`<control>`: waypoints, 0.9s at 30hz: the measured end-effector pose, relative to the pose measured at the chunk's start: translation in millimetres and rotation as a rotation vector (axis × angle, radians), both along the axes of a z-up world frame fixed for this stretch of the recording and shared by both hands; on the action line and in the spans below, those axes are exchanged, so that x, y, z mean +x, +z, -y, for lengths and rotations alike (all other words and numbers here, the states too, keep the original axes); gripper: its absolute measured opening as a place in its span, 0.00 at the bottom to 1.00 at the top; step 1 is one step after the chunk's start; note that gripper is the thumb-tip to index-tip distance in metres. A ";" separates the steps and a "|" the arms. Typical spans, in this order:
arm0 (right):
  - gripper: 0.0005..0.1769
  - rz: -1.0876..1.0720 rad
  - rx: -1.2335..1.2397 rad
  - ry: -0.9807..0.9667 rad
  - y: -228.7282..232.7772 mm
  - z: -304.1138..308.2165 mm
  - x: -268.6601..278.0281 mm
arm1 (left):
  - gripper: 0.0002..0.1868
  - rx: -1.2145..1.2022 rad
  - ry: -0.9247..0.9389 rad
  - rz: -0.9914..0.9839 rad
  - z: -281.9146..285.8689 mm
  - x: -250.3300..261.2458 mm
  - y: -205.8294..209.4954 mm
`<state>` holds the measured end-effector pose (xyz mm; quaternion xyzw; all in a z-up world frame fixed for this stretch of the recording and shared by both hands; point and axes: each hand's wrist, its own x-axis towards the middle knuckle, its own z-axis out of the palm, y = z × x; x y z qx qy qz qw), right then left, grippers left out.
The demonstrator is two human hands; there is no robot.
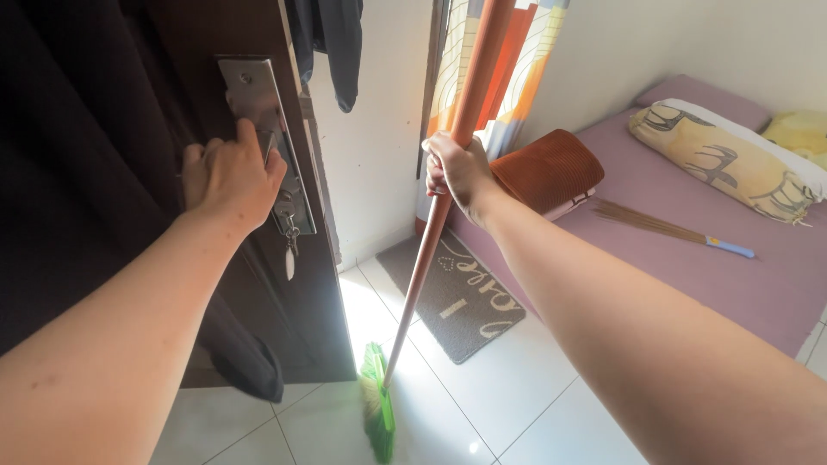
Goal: Sweep floor, open curtains, dust surfaces, and arrange pillows.
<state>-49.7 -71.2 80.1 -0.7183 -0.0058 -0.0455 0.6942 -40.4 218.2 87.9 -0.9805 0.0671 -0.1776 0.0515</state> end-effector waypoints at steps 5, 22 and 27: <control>0.17 -0.002 0.026 -0.004 -1.9 6.2 -3.0 | 0.26 -0.094 -0.005 -0.070 -6.3 12.9 0.9; 0.17 0.021 0.004 -0.012 -12.6 52.8 -19.1 | 0.24 -0.106 0.066 -0.101 -13.1 -19.4 -16.9; 0.17 0.080 0.042 -0.024 -12.5 72.4 -40.1 | 0.35 -0.431 -0.066 0.270 78.2 -73.2 -51.1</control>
